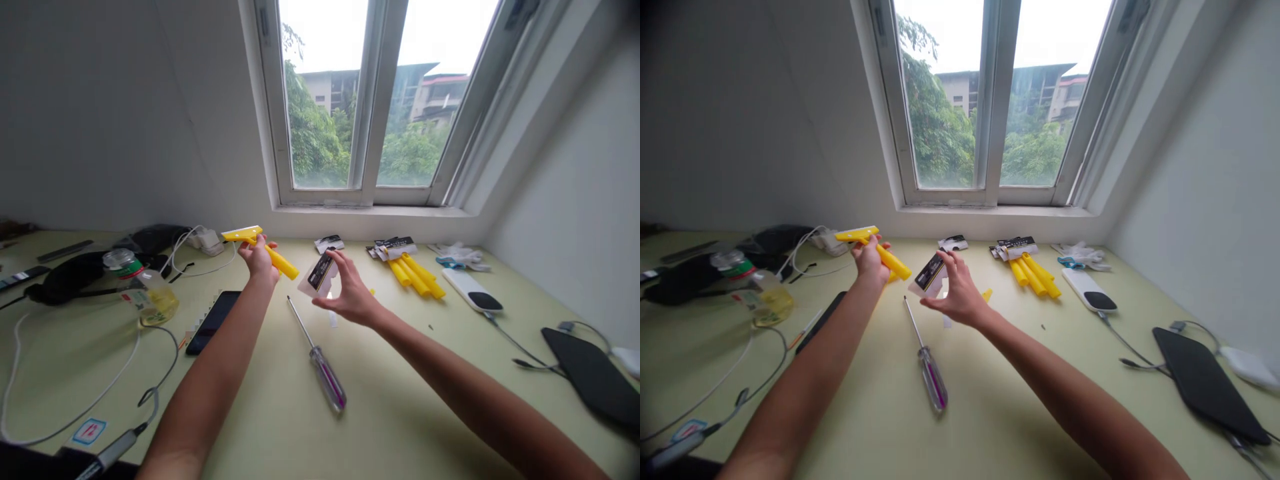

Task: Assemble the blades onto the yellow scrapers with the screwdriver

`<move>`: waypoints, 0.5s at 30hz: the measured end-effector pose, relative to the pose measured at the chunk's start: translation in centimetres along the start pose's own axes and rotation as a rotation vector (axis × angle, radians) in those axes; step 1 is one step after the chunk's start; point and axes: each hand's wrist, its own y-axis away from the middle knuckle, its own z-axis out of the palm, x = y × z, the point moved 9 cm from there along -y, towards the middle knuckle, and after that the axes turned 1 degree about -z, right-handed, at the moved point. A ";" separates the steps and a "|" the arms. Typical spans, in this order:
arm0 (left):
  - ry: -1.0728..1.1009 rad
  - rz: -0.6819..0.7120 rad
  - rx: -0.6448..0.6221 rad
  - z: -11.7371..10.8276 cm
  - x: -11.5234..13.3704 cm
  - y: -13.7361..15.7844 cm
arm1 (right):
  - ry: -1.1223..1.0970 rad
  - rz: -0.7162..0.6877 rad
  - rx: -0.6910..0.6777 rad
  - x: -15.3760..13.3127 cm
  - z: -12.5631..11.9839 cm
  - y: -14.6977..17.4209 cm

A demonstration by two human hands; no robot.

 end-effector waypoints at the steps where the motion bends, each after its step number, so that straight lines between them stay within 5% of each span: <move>1: 0.013 -0.002 0.001 0.5 -0.2 0.2 | -0.029 -0.015 0.007 -0.7 0.0 0.6; 6: 0.035 -0.023 -0.068 1.8 -1.4 2.5 | -0.040 -0.034 0.048 -1.6 0.1 1.7; 15: 0.044 0.142 -0.130 2.7 0.6 4.0 | 0.113 -0.057 0.116 -1.3 -0.5 2.3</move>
